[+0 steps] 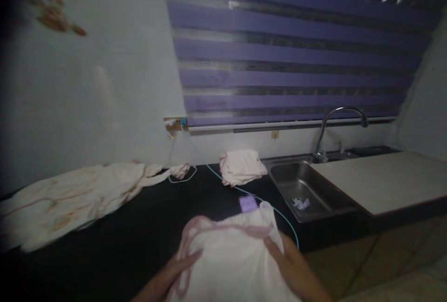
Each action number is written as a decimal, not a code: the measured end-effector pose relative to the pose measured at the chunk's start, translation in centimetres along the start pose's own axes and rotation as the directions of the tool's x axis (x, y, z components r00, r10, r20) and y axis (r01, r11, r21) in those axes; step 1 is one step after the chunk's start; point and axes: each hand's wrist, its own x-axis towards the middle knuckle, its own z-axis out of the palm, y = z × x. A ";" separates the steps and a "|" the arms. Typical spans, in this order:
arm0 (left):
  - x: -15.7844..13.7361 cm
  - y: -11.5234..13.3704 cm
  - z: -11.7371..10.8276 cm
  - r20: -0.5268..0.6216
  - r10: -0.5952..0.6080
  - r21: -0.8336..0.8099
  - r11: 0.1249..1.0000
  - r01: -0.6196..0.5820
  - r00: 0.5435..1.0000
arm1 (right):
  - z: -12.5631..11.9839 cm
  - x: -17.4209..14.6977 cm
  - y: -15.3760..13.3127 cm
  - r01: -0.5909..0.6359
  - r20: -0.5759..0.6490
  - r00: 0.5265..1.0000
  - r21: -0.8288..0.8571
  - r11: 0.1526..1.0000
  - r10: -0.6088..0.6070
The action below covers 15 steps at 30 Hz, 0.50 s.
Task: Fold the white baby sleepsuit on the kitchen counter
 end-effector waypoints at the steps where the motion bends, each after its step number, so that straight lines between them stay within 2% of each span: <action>1: 2.2 2.0 0.2 0.073 0.063 -0.069 0.996 -0.058 0.995 | -0.5 2.5 -0.8 0.026 0.001 1.000 0.013 1.000 -0.026; 4: 9.6 8.5 0.8 0.214 0.164 -0.054 0.986 -0.155 0.963 | -1.9 11.1 -3.1 0.123 0.032 0.992 0.069 0.990 -0.126; 5: 12.1 10.7 0.9 0.237 0.191 -0.005 0.981 -0.196 0.952 | -2.3 14.2 -3.8 0.139 0.021 0.990 0.075 0.987 -0.141; 7: 17.1 14.8 0.9 0.281 0.186 0.213 0.944 -0.250 0.942 | -3.0 20.5 -4.9 0.163 0.011 0.986 0.061 0.985 -0.164; 8: 19.4 16.7 0.8 0.283 0.191 0.258 0.929 -0.266 0.940 | -3.3 23.6 -5.4 0.166 0.008 0.986 0.018 0.986 -0.166; 10: 23.7 20.1 0.5 0.266 0.201 0.352 0.890 -0.289 0.943 | -3.7 29.2 -6.2 0.147 -0.058 0.986 -0.158 0.976 -0.158; 12: 27.4 22.8 -0.1 0.211 0.229 0.447 0.842 -0.302 0.950 | -3.7 33.9 -6.9 0.131 -0.095 0.982 -0.266 0.955 -0.162; 15: 31.7 25.4 -1.3 0.073 0.317 0.620 0.729 -0.292 0.946 | -3.1 39.2 -7.4 0.123 -0.130 0.974 -0.392 0.912 -0.187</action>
